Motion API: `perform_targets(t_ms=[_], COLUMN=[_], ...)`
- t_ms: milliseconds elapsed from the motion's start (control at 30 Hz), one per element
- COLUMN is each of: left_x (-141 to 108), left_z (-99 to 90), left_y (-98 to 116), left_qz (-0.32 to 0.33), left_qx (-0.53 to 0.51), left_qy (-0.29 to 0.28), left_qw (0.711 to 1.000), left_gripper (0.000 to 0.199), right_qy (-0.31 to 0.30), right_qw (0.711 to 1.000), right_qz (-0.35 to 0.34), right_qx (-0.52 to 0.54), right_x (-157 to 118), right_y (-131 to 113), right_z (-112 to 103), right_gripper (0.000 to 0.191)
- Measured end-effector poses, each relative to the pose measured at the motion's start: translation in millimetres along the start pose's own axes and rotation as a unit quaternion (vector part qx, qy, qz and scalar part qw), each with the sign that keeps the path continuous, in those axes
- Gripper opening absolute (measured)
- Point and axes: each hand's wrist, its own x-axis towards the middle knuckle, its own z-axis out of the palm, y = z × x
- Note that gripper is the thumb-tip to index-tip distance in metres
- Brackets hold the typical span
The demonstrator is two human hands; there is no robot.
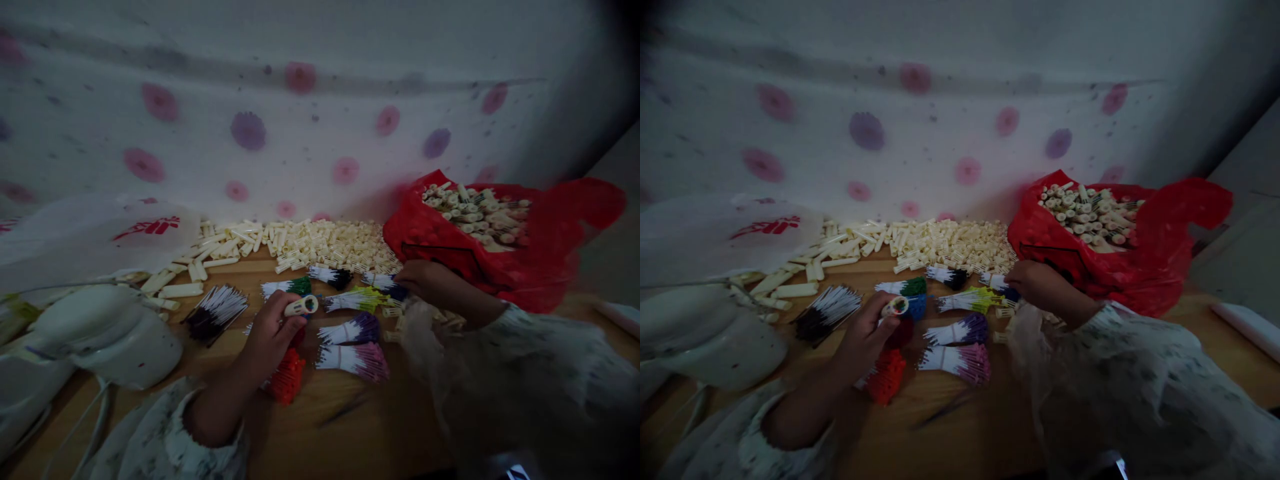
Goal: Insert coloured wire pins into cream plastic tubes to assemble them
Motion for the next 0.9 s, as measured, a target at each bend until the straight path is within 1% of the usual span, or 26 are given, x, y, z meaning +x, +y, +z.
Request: perform_targets(t_ms=[33,67,100,133,200,233,267,300,333,367,400,433,500,533,567,633,700,767,833,867,900], left_x=[0.2,0.2,0.1,-0.2,-1.3,-2.2,-3.1,-4.1,-4.9,-5.5,-5.7,-5.8,-5.3,-5.0,-4.9,-5.2,-6.0,-7.2,-8.4,-8.9,-9.2], left_z=[-0.5,-1.1,-1.8,-2.5,-3.9,-4.3,-4.6,-4.6,-4.4,-4.1,-3.6,-3.1,-1.5,-0.6,0.5,2.7,5.0,7.1,9.0,9.9,10.6], left_y=[2.2,4.8,7.8,10.8,16.1,17.9,18.9,19.1,18.7,17.8,16.6,15.5,13.9,13.5,13.3,12.9,11.5,9.0,6.1,4.9,4.1], left_qz=[-0.02,-0.042,-0.065,-0.088,-0.125,-0.139,-0.15,-0.158,-0.166,-0.176,-0.188,-0.199,-0.215,-0.22,-0.223,-0.229,-0.223,-0.197,-0.171,-0.164,-0.162], left_qx=[-0.019,-0.037,-0.054,-0.069,-0.092,-0.101,-0.109,-0.116,-0.12,-0.124,-0.13,-0.139,-0.157,-0.164,-0.167,-0.168,-0.165,-0.155,-0.142,-0.137,-0.132], left_qy=[0.002,-0.001,-0.008,-0.025,-0.088,-0.125,-0.155,-0.172,-0.175,-0.162,-0.139,-0.114,-0.073,-0.059,-0.049,-0.038,-0.044,-0.06,-0.066,-0.062,-0.056], left_qw=[1.0,0.998,0.996,0.993,0.984,0.977,0.97,0.965,0.963,0.963,0.964,0.963,0.961,0.96,0.959,0.958,0.96,0.966,0.973,0.975,0.976], left_gripper=[0.042,0.04,0.037,0.034,0.028,0.027,0.025,0.024,0.024,0.024,0.023,0.023,0.023,0.024,0.024,0.023,0.023,0.025,0.026,0.025,0.025], right_qy=[0.027,0.065,0.099,0.12,0.106,0.1,0.098,0.107,0.125,0.149,0.174,0.192,0.209,0.209,0.208,0.218,0.235,0.249,0.25,0.245,0.237], right_qw=[0.998,0.989,0.969,0.948,0.917,0.901,0.89,0.879,0.867,0.853,0.831,0.804,0.749,0.73,0.717,0.71,0.716,0.729,0.741,0.742,0.738], right_qz=[-0.029,-0.072,-0.126,-0.173,-0.238,-0.261,-0.27,-0.268,-0.255,-0.229,-0.197,-0.163,-0.101,-0.079,-0.061,-0.027,-0.002,-0.008,-0.036,-0.044,-0.041], right_qx=[0.039,0.113,0.19,0.239,0.303,0.332,0.354,0.38,0.409,0.446,0.49,0.538,0.62,0.646,0.662,0.669,0.657,0.637,0.622,0.622,0.631], right_x=[-1.7,-2.7,-2.7,-1.4,4.4,8.6,13.3,17.9,22.2,25.9,28.8,30.7,32.1,31.9,31.3,29.9,29.1,28.9,28.8,28.6,28.3], right_y=[-12.3,-27.2,-43.8,-61.0,-92.9,-105.7,-115.8,-122.9,-127.4,-129.7,-130.3,-129.9,-128.5,-128.2,-128.6,-131.4,-135.8,-140.5,-144.2,-145.7,-146.9], right_z=[-6.8,-13.0,-18.4,-22.5,-26.2,-25.5,-23.1,-19.3,-14.4,-8.9,-3.3,2.0,10.7,14.0,16.7,20.8,24.1,27.2,29.9,30.9,31.8], right_gripper=[0.022,0.022,0.021,0.021,0.022,0.021,0.019,0.017,0.013,0.01,0.011,0.017,0.026,0.026,0.024,0.021,0.019,0.017,0.017,0.018,0.02])
